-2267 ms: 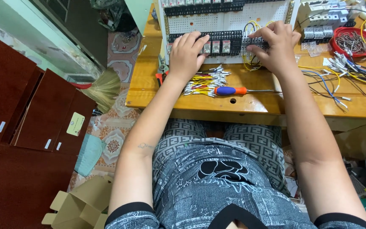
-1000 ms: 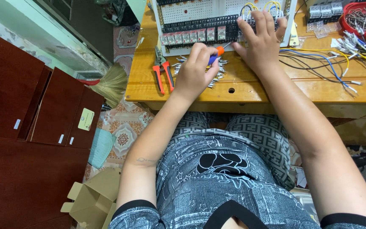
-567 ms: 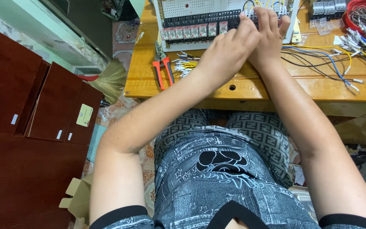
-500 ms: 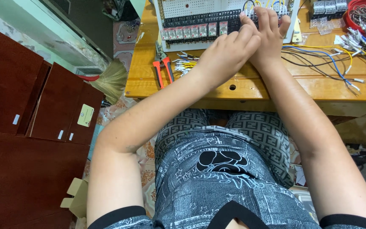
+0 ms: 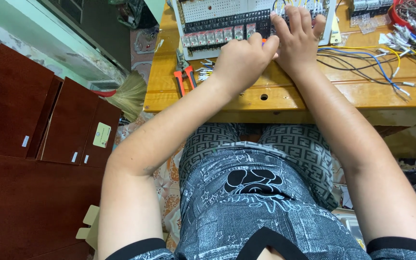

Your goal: The person connects wires to an electrical panel using a screwdriver. They insert wire ends into terminal blocks and tighten the screws to secure the connections.

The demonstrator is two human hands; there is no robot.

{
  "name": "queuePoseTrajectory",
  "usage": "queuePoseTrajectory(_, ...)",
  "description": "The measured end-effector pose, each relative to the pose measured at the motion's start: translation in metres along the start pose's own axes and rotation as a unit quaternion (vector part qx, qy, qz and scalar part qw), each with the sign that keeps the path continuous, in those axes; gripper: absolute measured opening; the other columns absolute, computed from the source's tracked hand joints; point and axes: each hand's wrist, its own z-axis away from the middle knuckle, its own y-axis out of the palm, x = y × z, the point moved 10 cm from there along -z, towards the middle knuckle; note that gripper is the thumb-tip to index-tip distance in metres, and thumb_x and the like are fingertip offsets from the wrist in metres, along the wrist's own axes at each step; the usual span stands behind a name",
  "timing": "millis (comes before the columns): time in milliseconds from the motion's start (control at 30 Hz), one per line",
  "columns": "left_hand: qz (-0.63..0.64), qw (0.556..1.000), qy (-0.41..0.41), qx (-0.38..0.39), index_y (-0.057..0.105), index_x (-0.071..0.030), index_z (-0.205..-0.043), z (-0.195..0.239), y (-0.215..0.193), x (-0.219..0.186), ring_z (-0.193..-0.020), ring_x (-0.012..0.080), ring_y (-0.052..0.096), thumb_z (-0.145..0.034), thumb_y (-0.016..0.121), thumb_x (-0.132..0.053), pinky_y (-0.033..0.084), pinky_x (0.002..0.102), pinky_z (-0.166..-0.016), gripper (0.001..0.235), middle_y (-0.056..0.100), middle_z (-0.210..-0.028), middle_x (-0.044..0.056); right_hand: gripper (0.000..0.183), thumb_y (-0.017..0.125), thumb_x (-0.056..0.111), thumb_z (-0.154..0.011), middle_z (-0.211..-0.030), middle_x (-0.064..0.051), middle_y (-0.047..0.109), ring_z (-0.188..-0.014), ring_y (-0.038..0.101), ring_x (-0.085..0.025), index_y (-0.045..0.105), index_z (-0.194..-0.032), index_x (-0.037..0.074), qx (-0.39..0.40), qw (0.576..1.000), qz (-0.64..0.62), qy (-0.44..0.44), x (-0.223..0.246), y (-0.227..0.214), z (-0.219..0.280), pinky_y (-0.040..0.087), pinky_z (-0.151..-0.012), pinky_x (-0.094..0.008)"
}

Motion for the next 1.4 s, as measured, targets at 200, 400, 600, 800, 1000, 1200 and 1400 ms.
queuePoseTrajectory(200,0.118,0.989,0.009,0.088,0.049,-0.010,-0.122,0.000,0.010,-0.003,-0.062,0.0212,0.059,-0.098,0.054,-0.018,0.045,0.036,-0.042,0.026,0.050,-0.100,0.008,0.027,0.070,0.024,-0.096,-0.128,-0.004,0.061,-0.114,0.058,-0.024,0.077,-0.122,0.024,0.011,1.000,-0.002,0.012,-0.002,0.001,0.001,0.030,-0.094,-0.042)
queuePoseTrajectory(400,0.022,0.995,-0.007,0.101,0.046,-0.018,-0.148,0.007,0.005,0.000,-0.052,0.0100,0.049,-0.108,0.056,-0.058,0.031,0.028,-0.040,0.057,0.060,-0.097,0.005,0.032,0.075,0.025,-0.095,-0.134,-0.004,0.060,-0.118,0.056,-0.027,0.076,-0.126,0.026,0.026,0.999,-0.015,0.021,-0.006,0.017,0.012,0.027,-0.099,-0.044)
queuePoseTrajectory(600,0.015,1.000,-0.011,-0.024,0.056,-0.024,-0.093,0.005,-0.021,0.000,-0.037,0.0125,0.033,-0.105,0.054,-0.039,0.034,0.030,-0.033,0.019,0.043,-0.062,-0.003,0.052,0.076,0.026,-0.074,-0.131,-0.007,0.061,-0.115,0.057,-0.028,0.074,-0.126,0.021,0.034,0.999,-0.017,0.004,-0.002,0.004,0.001,0.029,-0.093,-0.044)
queuePoseTrajectory(800,0.136,0.977,-0.050,0.156,0.023,-0.028,-0.158,0.011,0.022,-0.001,-0.069,0.0210,0.060,-0.099,0.066,-0.023,0.041,0.034,-0.042,0.073,0.054,-0.123,0.018,0.027,0.072,0.032,-0.097,-0.132,0.000,0.061,-0.121,0.051,-0.022,0.080,-0.123,0.033,0.030,0.998,0.045,0.026,-0.003,0.019,0.012,0.026,-0.099,-0.044)
queuePoseTrajectory(1000,0.112,0.992,-0.061,0.007,0.060,-0.015,-0.094,0.016,-0.008,0.004,-0.040,0.0194,0.048,-0.100,0.066,-0.034,0.038,0.031,-0.033,0.020,0.051,-0.068,0.002,0.038,0.072,0.039,-0.090,-0.127,-0.007,0.062,-0.113,0.057,-0.027,0.072,-0.125,0.023,0.025,1.000,0.014,-0.009,0.002,0.000,-0.003,0.031,-0.093,-0.044)
queuePoseTrajectory(1200,0.084,0.993,-0.077,-0.025,0.065,-0.016,-0.102,0.035,-0.010,0.007,-0.043,0.0159,0.041,-0.096,0.076,-0.038,0.033,0.028,-0.037,0.026,0.050,-0.070,0.000,0.055,0.081,0.052,-0.082,-0.131,-0.005,0.061,-0.117,0.055,-0.025,0.070,-0.127,0.024,0.048,0.998,0.032,-0.005,0.002,0.008,0.003,0.029,-0.095,-0.043)
queuePoseTrajectory(1400,0.062,0.993,-0.098,-0.012,0.061,-0.018,-0.090,0.013,-0.020,0.004,-0.037,0.0105,0.043,-0.097,0.071,-0.049,0.029,0.027,-0.033,0.033,0.053,-0.056,-0.005,0.034,0.064,0.039,-0.099,-0.131,-0.007,0.062,-0.117,0.056,-0.028,0.073,-0.127,0.023,0.029,1.000,0.010,0.005,0.000,0.007,0.003,0.029,-0.097,-0.045)
